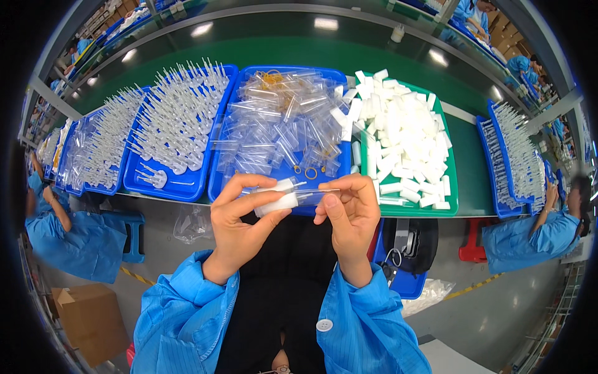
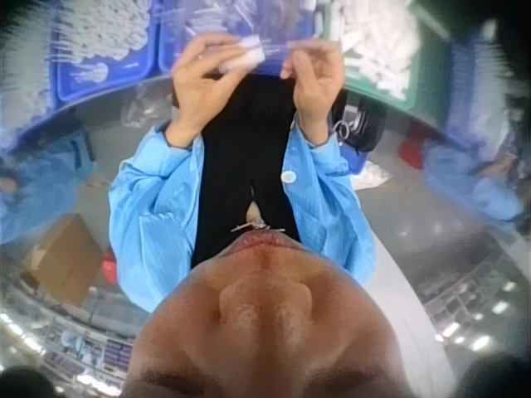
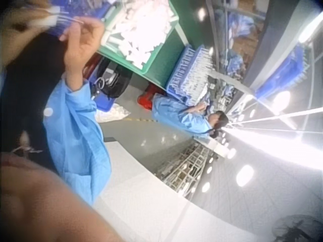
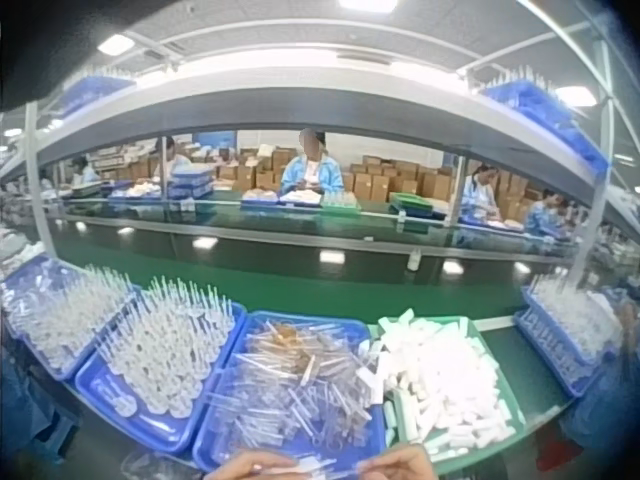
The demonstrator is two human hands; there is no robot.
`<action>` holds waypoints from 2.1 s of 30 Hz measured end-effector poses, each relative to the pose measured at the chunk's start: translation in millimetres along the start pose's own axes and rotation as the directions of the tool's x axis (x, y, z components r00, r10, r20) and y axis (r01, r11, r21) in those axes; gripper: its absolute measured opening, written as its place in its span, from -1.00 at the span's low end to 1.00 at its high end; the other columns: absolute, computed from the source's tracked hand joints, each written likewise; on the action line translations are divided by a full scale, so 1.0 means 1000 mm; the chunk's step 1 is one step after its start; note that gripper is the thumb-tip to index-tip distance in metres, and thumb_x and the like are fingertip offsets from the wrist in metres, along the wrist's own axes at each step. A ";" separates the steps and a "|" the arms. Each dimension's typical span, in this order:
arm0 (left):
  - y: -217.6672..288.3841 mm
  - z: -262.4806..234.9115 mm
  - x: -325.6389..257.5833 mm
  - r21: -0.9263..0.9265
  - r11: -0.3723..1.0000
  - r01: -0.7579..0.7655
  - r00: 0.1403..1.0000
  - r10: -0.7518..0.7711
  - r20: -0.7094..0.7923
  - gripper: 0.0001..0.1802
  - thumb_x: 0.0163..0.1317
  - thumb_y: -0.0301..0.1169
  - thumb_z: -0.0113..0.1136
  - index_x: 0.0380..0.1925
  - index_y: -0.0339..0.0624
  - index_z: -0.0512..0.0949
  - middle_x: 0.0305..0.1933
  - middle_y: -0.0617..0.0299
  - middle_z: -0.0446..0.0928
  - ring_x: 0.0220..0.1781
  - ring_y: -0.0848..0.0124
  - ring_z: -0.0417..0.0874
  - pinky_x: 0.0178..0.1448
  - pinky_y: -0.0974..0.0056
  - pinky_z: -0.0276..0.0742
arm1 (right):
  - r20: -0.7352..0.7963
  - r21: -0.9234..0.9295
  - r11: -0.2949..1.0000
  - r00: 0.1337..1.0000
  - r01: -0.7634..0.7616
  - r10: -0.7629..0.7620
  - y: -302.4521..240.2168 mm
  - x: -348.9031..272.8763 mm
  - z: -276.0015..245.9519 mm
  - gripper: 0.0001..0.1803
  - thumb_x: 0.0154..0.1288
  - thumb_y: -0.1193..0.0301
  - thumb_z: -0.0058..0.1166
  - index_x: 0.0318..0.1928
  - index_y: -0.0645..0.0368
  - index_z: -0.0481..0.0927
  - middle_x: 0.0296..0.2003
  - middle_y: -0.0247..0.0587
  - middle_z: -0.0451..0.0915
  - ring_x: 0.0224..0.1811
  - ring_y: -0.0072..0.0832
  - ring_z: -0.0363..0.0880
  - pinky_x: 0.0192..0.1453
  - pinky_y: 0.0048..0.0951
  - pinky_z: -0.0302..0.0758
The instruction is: The person assembles components by attaching white foam pieces onto a plastic holder, sliding clear plastic tubes over the foam pieces, and securing the assembly with a rubber band by hand.
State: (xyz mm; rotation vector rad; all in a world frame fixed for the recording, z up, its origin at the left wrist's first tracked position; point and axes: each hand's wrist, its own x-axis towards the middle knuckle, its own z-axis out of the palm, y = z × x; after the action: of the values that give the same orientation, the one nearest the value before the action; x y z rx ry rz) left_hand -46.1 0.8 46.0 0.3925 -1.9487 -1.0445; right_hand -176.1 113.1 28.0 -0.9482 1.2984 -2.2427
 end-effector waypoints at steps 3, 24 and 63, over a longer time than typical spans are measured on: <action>-0.001 0.002 0.000 -0.001 1.000 -0.007 1.000 0.007 0.010 -0.73 -0.14 -0.60 0.42 -0.33 -0.23 0.69 -0.18 0.12 0.60 -0.17 0.25 0.62 -0.16 0.31 0.53 | 0.019 0.030 0.998 0.999 -0.049 0.048 -0.001 0.001 0.001 -0.83 0.31 0.55 0.05 -0.15 0.31 0.38 -0.26 -0.12 0.55 -0.45 -0.64 0.50 -0.44 -0.64 0.50; -0.011 0.025 -0.011 -0.068 0.987 -0.142 0.990 0.142 -0.015 -0.31 -0.06 -0.67 0.35 0.16 -0.45 0.37 0.21 -0.20 0.39 0.23 0.02 0.48 0.16 0.13 0.56 | 0.151 -0.505 0.825 0.967 0.255 -0.206 0.008 0.006 0.017 -0.23 -0.21 0.45 0.39 0.17 0.16 0.46 0.06 -0.12 0.27 0.14 -0.31 0.31 0.21 -0.33 0.32; -0.040 -0.028 0.004 -0.767 -0.008 0.641 0.728 -0.309 0.612 -0.43 0.48 -0.13 -0.33 0.34 -0.28 0.12 -0.05 -0.06 0.50 -0.01 0.18 0.58 0.13 0.13 0.50 | 0.430 -0.694 0.502 0.856 0.516 -0.286 0.001 0.028 0.059 -0.31 -0.33 0.45 0.40 -0.03 0.21 0.48 -0.13 -0.08 0.43 -0.08 -0.14 0.43 0.00 -0.24 0.40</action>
State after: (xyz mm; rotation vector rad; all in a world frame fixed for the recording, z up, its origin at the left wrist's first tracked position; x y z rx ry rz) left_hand -30.8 -40.1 23.9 0.1506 -0.8166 -2.7190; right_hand -153.2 59.8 57.9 -1.9825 2.1801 -1.6283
